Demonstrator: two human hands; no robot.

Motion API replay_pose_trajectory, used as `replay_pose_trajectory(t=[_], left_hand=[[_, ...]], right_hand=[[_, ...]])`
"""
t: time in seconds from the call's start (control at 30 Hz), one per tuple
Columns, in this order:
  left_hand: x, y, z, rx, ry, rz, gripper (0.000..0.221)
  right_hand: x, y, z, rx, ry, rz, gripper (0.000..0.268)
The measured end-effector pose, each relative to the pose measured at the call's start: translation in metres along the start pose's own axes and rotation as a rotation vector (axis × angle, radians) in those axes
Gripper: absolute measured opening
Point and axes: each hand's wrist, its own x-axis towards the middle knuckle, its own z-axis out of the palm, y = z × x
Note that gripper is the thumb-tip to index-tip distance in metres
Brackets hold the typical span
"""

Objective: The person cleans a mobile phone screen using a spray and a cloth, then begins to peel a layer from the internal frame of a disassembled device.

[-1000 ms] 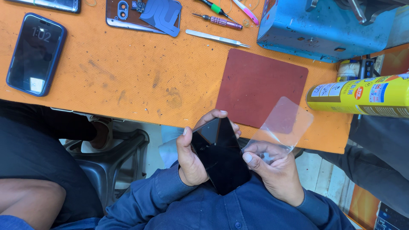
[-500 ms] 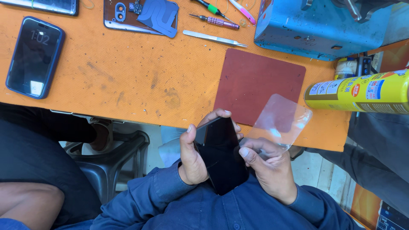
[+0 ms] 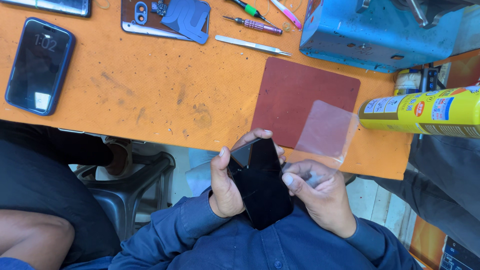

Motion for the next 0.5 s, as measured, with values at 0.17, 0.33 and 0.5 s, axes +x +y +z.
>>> replay_pose_trajectory(t=[0.17, 0.33, 0.5], left_hand=[[0.000, 0.000, -0.001, 0.017, 0.008, -0.004, 0.079], [0.002, 0.003, 0.002, 0.071, 0.012, -0.030, 0.077], [0.001, 0.004, 0.005, 0.043, 0.000, -0.070, 0.076]], right_hand=[[-0.002, 0.002, -0.003, -0.050, -0.039, -0.006, 0.019], [-0.002, 0.003, -0.007, -0.100, -0.011, 0.078, 0.019], [-0.002, 0.000, -0.008, 0.114, -0.016, 0.041, 0.019]])
